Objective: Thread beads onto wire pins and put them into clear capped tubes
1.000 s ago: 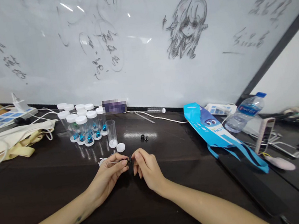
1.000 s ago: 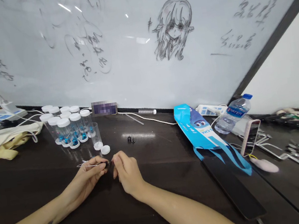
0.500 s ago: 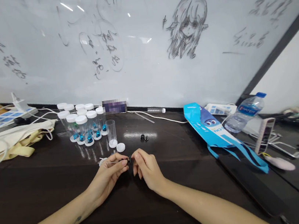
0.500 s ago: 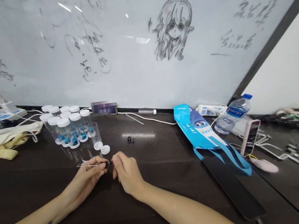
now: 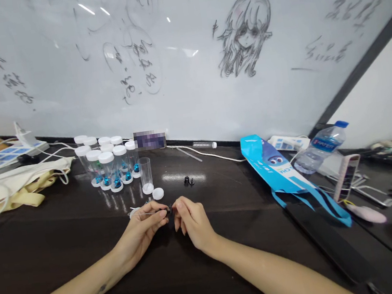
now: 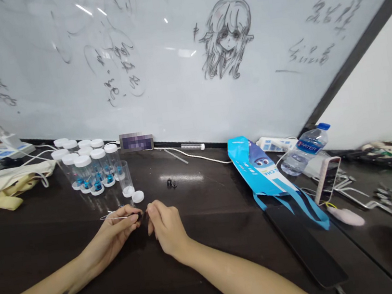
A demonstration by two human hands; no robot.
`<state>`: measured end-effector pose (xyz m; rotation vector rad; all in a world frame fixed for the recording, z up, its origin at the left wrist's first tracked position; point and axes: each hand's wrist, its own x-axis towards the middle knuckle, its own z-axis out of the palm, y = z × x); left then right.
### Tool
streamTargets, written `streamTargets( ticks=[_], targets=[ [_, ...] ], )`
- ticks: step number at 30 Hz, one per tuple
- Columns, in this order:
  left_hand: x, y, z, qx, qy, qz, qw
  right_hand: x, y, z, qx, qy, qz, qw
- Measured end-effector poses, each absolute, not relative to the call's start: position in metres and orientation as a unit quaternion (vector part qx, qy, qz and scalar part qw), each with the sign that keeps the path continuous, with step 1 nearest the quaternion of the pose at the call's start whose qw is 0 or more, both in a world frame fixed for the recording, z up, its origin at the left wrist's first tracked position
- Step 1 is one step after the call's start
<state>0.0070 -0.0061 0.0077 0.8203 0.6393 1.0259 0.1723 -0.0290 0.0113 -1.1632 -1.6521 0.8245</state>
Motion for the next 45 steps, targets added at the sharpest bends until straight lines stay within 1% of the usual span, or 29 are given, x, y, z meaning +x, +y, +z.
streamTargets(
  ticks=[28, 45],
  targets=[
    [0.0076, -0.0043, 0.0072, 0.374, 0.296, 0.471, 0.742, 0.1708, -0.0303, 0.0128, -0.472, -0.659, 0.336, 0.480],
    [0.0076, -0.0054, 0.0107, 0.374, 0.303, 0.469, 0.741, 0.1708, -0.0308, 0.0136, -0.477, -0.656, 0.346, 0.471]
  ],
)
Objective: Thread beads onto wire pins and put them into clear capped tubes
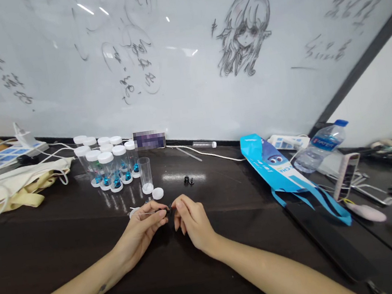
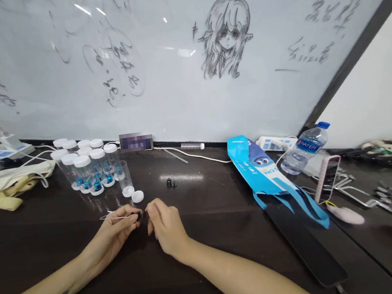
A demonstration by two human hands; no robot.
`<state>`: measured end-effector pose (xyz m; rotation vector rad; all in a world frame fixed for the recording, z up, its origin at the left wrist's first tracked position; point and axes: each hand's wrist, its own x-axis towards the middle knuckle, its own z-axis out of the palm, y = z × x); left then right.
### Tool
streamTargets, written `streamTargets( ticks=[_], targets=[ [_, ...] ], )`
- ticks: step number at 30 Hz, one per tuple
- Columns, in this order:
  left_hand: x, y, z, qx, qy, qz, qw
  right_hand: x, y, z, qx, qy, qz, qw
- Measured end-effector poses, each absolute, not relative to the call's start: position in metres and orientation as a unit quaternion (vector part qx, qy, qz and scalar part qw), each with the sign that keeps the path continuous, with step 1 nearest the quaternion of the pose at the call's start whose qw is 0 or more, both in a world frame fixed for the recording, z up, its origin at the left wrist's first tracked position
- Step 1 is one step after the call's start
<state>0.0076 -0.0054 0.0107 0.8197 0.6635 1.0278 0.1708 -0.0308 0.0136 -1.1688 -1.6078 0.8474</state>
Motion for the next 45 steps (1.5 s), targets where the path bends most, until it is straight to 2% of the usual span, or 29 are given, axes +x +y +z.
streamTargets(
  ticks=[18, 39, 45],
  targets=[
    [0.007, -0.002, 0.002, 0.408, 0.335, 0.445, 0.723, 0.170, -0.031, 0.009, -0.487, -0.657, 0.328, 0.473],
    [0.016, -0.012, 0.014, 0.440, 0.319, 0.437, 0.717, 0.170, -0.022, 0.004, -0.469, -0.628, 0.367, 0.501],
    [0.016, -0.010, 0.010, 0.450, 0.321, 0.443, 0.706, 0.170, -0.016, 0.003, -0.474, -0.573, 0.410, 0.528]
  ],
)
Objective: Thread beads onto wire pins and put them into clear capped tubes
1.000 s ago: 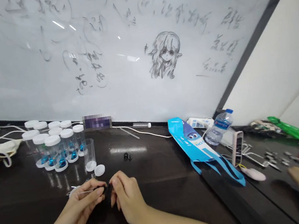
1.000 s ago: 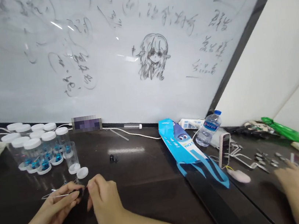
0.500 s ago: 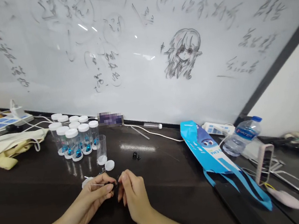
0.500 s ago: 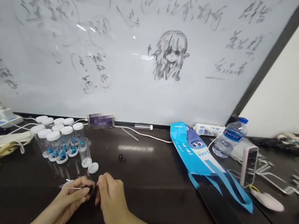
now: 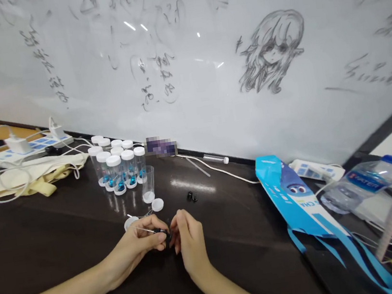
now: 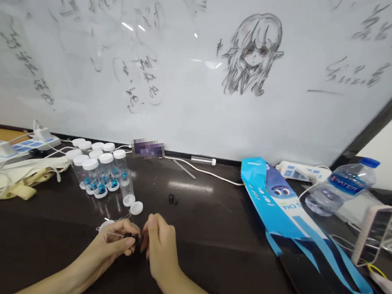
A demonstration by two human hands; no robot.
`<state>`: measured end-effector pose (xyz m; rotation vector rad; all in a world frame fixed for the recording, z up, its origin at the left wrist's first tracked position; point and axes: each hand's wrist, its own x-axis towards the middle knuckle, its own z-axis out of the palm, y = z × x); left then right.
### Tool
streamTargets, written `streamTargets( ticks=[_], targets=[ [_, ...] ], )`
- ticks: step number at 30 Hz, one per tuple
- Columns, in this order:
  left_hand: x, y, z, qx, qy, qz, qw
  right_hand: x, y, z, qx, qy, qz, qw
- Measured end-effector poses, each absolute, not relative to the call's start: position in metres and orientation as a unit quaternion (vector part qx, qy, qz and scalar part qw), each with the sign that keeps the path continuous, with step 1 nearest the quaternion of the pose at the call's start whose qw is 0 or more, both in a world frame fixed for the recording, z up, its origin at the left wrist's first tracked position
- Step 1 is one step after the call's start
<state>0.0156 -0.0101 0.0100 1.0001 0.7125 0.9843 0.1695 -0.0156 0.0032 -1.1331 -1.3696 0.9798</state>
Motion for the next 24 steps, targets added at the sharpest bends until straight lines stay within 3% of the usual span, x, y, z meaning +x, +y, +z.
streamTargets(
  ticks=[14, 24],
  targets=[
    [0.012, -0.006, 0.012, 0.403, 0.302, 0.474, 0.722, 0.172, -0.016, 0.004, -0.472, -0.643, 0.411, 0.441],
    [0.011, -0.003, 0.010, 0.374, 0.291, 0.485, 0.735, 0.174, -0.019, 0.013, -0.434, -0.653, 0.424, 0.454]
  ],
)
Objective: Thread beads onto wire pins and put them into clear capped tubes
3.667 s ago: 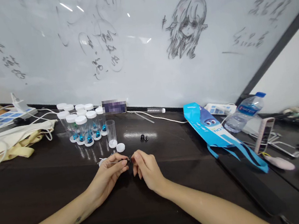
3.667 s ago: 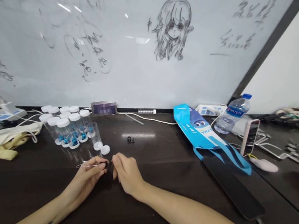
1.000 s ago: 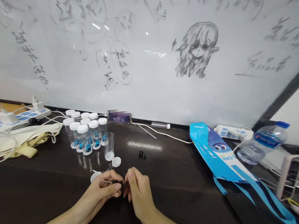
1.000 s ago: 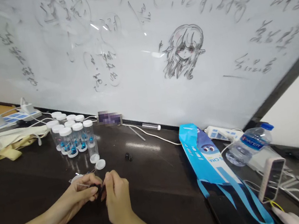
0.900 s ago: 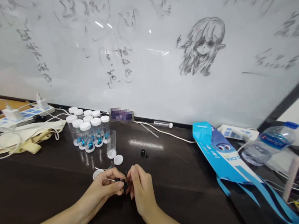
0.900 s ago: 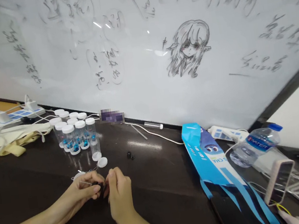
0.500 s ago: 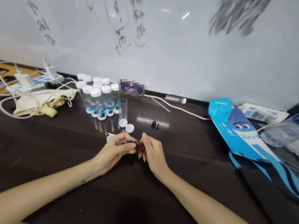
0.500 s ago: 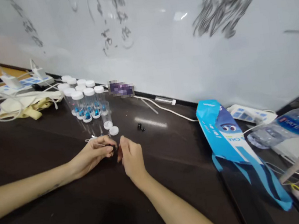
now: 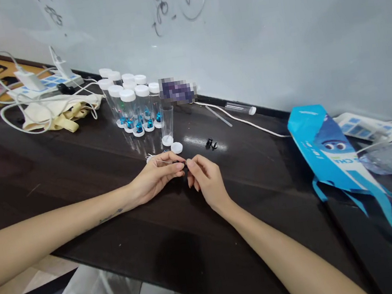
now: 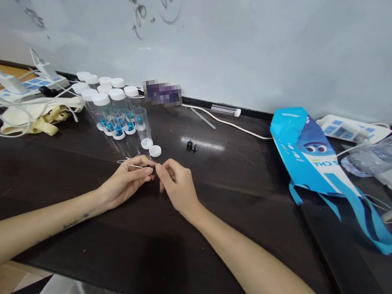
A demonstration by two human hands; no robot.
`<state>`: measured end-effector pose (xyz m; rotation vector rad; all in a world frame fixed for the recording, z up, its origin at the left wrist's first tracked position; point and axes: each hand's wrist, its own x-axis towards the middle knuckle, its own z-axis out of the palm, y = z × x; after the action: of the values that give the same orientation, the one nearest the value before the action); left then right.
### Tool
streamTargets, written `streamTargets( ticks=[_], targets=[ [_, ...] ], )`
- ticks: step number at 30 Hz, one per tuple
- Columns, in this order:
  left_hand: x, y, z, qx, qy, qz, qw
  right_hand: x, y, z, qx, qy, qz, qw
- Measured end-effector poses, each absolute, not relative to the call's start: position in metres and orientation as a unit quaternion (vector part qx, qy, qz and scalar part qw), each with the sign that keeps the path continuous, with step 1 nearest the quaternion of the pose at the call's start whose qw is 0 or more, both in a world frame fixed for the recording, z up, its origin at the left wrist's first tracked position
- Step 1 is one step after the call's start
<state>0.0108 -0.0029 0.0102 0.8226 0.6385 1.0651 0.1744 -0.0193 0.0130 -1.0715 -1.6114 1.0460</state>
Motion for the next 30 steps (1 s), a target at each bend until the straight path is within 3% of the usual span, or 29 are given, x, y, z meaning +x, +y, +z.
streamTargets(
  ticks=[16, 30],
  targets=[
    [0.0095, -0.0008, 0.0049, 0.383, 0.268, 0.486, 0.738, 0.1727, -0.0180, 0.0089, -0.433, -0.646, 0.427, 0.461],
    [0.0084, -0.0006, 0.0030, 0.386, 0.272, 0.493, 0.731, 0.1724, -0.0204, 0.0093, -0.447, -0.594, 0.407, 0.530]
  ],
)
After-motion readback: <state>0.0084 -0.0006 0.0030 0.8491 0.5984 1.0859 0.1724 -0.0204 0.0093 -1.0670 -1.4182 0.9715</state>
